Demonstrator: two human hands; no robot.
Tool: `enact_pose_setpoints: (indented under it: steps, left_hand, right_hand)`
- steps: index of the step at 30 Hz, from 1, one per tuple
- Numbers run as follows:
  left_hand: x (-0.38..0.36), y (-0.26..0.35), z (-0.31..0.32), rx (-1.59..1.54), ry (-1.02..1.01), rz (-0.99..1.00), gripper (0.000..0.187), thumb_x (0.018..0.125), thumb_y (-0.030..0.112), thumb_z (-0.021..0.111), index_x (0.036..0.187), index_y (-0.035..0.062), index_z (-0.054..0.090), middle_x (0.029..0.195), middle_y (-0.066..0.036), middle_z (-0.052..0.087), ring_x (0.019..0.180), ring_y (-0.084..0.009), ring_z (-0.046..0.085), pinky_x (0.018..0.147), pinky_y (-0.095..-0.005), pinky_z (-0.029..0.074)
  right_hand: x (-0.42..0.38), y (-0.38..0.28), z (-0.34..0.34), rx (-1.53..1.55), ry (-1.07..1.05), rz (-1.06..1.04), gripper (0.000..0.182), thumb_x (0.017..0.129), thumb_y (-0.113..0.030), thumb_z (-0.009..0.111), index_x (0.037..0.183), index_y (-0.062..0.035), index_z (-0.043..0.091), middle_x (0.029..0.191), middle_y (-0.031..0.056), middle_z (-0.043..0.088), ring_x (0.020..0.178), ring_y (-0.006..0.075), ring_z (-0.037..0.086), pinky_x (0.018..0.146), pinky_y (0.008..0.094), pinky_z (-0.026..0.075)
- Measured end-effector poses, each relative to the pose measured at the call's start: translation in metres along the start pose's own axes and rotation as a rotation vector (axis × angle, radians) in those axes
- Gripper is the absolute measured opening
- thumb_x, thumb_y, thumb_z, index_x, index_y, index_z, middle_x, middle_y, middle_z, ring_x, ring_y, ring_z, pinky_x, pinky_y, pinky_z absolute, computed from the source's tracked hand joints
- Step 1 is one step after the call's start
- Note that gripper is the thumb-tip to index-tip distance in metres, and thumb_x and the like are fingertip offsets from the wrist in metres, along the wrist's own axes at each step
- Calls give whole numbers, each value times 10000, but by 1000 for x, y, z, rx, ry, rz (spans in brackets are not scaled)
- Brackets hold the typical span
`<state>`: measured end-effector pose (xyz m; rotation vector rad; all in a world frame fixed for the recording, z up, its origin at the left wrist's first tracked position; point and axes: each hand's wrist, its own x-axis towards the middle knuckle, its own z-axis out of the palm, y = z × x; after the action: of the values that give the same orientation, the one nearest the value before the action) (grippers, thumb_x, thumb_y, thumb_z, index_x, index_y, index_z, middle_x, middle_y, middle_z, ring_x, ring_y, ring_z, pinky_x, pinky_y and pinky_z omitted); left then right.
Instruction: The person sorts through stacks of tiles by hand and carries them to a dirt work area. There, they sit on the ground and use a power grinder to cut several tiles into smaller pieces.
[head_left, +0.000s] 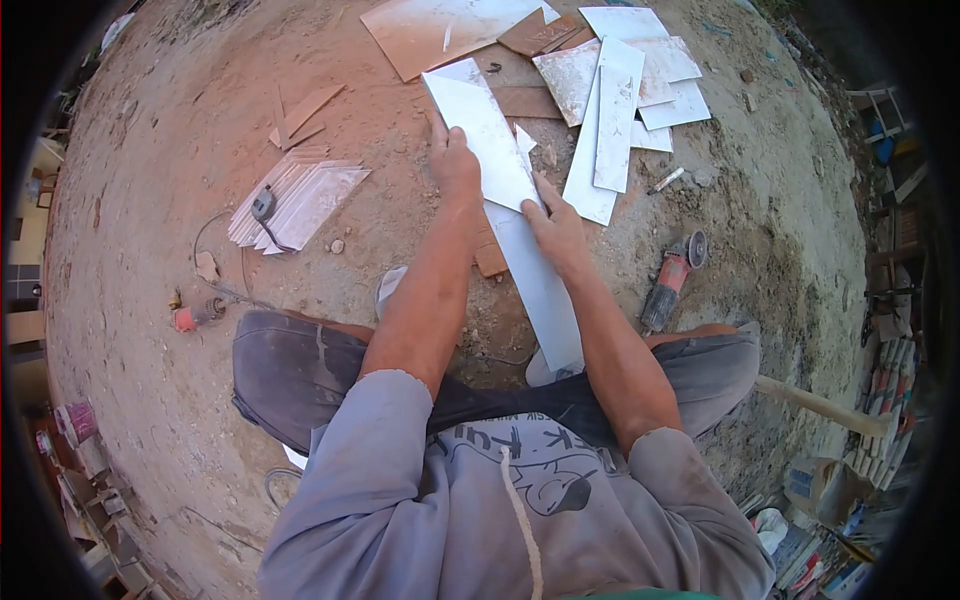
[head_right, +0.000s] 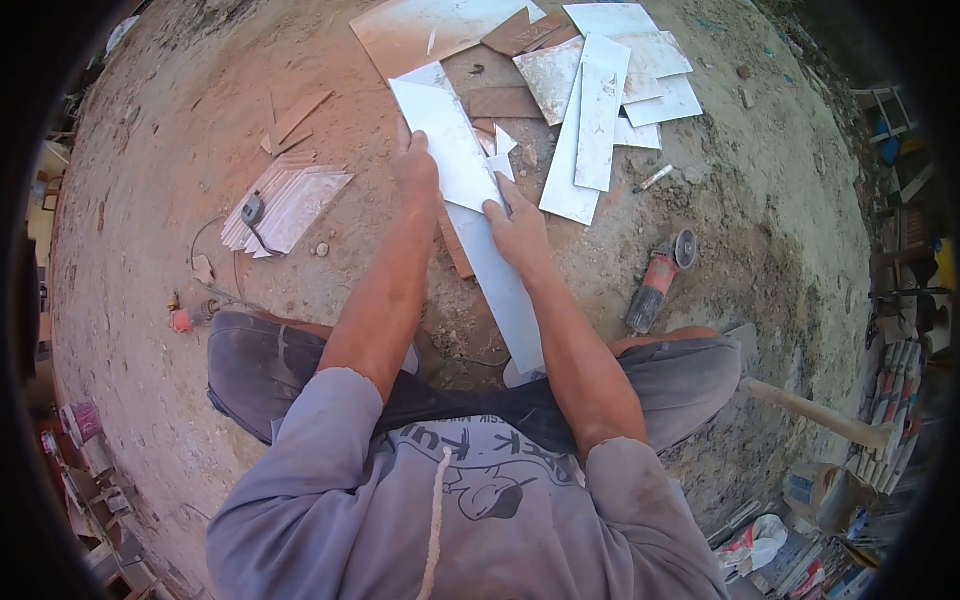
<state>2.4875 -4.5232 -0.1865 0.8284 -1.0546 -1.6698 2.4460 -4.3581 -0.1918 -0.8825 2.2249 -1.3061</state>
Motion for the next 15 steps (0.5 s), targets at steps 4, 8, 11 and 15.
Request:
enact_pose_setpoints:
  steps: [4, 8, 11, 15]
  left_hand:
    - [16, -26, -21, -51, 39, -71, 563, 956, 46, 375, 1514, -2, 312, 1413, -155, 495, 1198, -246, 552, 994, -348, 453]
    - [29, -43, -31, 32, 119, -151, 559, 957, 44, 378, 1510, -10, 313, 1423, -167, 488, 1220, -256, 542, 1009, -345, 436]
    - [41, -61, -36, 173, 163, -177, 550, 954, 37, 407, 1497, -16, 337, 1411, -176, 502, 1226, -255, 540, 1020, -349, 429]
    - [66, -99, -43, 211, 190, -197, 533, 945, 28, 439, 1473, -23, 383, 1407, -193, 513, 1239, -264, 542, 1036, -355, 418]
  right_hand:
    - [16, -1, 12, -92, -93, 120, 560, 892, -265, 603, 1403, -55, 516, 1315, 250, 594, 1238, 340, 574, 1051, 359, 410]
    - [37, 23, 35, -175, -77, 54, 568, 859, -291, 613, 1386, -91, 543, 1199, 287, 632, 1124, 417, 613, 989, 446, 459]
    - [48, 26, 47, -252, -98, 161, 548, 815, -263, 625, 1321, -54, 597, 1145, 283, 654, 1081, 414, 636, 968, 440, 477]
    - [73, 59, 67, -248, -113, 182, 545, 808, -270, 634, 1305, -48, 609, 1147, 279, 655, 1081, 409, 637, 973, 440, 474]
